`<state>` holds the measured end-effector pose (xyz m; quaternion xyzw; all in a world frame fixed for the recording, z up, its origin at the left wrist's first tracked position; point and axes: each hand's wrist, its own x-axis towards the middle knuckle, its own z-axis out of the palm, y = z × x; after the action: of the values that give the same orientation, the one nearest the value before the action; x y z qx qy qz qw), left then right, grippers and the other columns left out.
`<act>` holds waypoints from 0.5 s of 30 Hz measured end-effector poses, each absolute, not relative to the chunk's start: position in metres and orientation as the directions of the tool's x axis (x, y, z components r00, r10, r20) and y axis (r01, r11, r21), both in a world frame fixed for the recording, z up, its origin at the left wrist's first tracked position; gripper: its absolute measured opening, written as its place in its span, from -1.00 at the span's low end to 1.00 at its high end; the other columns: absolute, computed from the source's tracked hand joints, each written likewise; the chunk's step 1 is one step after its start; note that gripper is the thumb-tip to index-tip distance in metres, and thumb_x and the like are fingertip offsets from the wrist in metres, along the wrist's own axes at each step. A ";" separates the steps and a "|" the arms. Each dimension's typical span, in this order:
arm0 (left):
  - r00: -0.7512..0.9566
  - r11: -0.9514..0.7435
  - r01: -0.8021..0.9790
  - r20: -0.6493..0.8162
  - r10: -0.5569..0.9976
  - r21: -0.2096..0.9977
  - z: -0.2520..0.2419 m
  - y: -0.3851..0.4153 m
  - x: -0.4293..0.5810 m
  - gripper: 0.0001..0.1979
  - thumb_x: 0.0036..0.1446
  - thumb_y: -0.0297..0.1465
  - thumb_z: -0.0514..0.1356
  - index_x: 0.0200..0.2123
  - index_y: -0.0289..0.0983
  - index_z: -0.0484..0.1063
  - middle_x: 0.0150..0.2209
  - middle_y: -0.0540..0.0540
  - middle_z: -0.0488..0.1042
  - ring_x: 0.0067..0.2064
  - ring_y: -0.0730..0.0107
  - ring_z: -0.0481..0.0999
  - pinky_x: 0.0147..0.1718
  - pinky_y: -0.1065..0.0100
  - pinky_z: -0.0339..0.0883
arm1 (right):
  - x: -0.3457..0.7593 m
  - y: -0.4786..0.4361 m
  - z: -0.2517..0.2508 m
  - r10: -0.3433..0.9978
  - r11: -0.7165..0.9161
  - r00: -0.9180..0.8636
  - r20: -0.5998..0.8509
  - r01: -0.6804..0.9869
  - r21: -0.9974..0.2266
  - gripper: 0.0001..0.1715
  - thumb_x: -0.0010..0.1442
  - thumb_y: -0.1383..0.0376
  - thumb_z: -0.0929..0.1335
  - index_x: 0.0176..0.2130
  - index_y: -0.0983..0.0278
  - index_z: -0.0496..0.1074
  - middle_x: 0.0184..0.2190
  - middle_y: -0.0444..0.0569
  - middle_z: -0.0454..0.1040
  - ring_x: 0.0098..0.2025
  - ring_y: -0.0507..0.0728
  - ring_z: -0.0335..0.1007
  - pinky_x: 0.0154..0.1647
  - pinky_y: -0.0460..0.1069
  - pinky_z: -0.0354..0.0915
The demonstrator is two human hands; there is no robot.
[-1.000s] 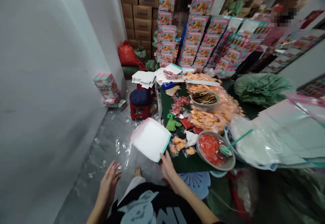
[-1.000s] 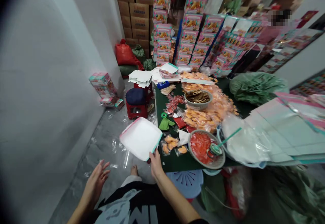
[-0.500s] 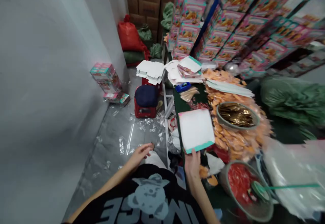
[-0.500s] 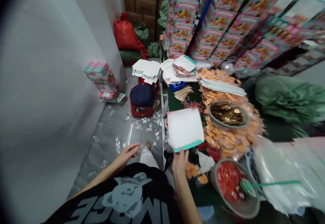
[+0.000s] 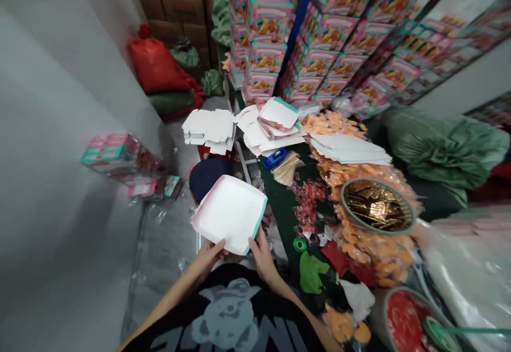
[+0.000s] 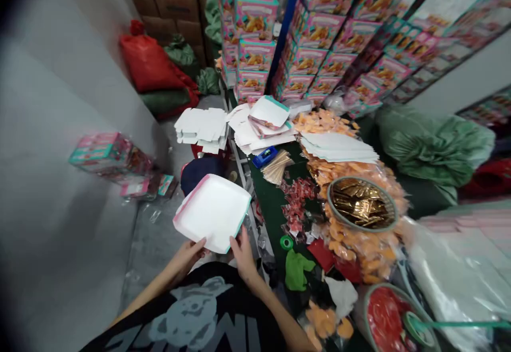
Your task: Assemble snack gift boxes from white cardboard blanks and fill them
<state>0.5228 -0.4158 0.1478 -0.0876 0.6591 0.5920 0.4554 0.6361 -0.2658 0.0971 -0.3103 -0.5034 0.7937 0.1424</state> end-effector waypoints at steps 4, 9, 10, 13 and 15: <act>-0.556 0.355 -0.600 -0.692 0.459 0.717 0.148 -0.389 0.456 -0.42 -0.28 0.03 0.43 -0.40 -0.37 0.49 -0.49 -0.14 0.49 -0.44 0.32 0.40 -0.42 0.31 0.20 | 0.591 -0.251 0.097 0.577 -0.422 -0.744 -0.338 0.084 -0.903 -0.07 0.19 0.02 0.38 0.37 0.26 0.02 0.20 0.15 0.40 0.21 0.24 0.36 0.25 0.21 0.26; -0.486 0.347 -0.536 -0.618 0.618 0.770 0.165 -0.334 0.394 -0.37 -0.12 -0.01 0.39 -0.09 -0.35 0.50 -0.29 -0.19 0.58 -0.37 0.35 0.45 -0.37 0.34 0.23 | 0.532 -0.183 0.104 0.778 -0.303 -0.561 -0.281 0.057 -0.951 -0.18 0.19 -0.02 0.36 0.31 0.24 0.18 0.25 0.12 0.34 0.24 0.25 0.30 0.21 0.16 0.30; -0.479 0.338 -0.527 -0.602 0.639 0.779 0.167 -0.324 0.386 -0.33 -0.09 -0.02 0.38 0.00 -0.33 0.47 -0.23 -0.20 0.59 -0.35 0.36 0.45 -0.36 0.36 0.23 | 0.520 -0.161 0.106 0.803 -0.307 -0.523 -0.286 0.047 -0.950 -0.16 0.19 -0.03 0.36 0.32 0.25 0.16 0.21 0.13 0.38 0.20 0.25 0.35 0.15 0.16 0.35; -0.470 0.365 -0.513 -0.611 0.637 0.776 0.162 -0.301 0.366 -0.28 -0.10 -0.01 0.38 0.05 -0.33 0.45 -0.20 -0.22 0.60 -0.35 0.36 0.46 -0.37 0.37 0.23 | 0.478 -0.080 0.110 0.867 -0.294 -0.430 -0.253 -0.030 -0.955 -0.05 0.16 -0.04 0.36 0.35 0.30 0.07 0.16 0.18 0.41 0.10 0.23 0.42 0.02 0.15 0.42; -0.459 0.398 -0.522 -0.642 0.614 0.754 0.151 -0.293 0.353 -0.29 -0.15 0.00 0.40 0.00 -0.33 0.49 -0.22 -0.21 0.60 -0.37 0.36 0.45 -0.38 0.37 0.24 | 0.445 -0.019 0.111 0.914 -0.190 -0.374 -0.157 -0.053 -0.980 -0.07 0.16 -0.05 0.34 0.34 0.33 0.09 0.18 0.21 0.38 0.09 0.22 0.42 -0.01 0.14 0.43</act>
<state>0.3528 -0.2927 0.1509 0.0352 0.6556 0.5474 0.5189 0.4452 -0.0193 0.1112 -0.4173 -0.5159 0.6488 0.3725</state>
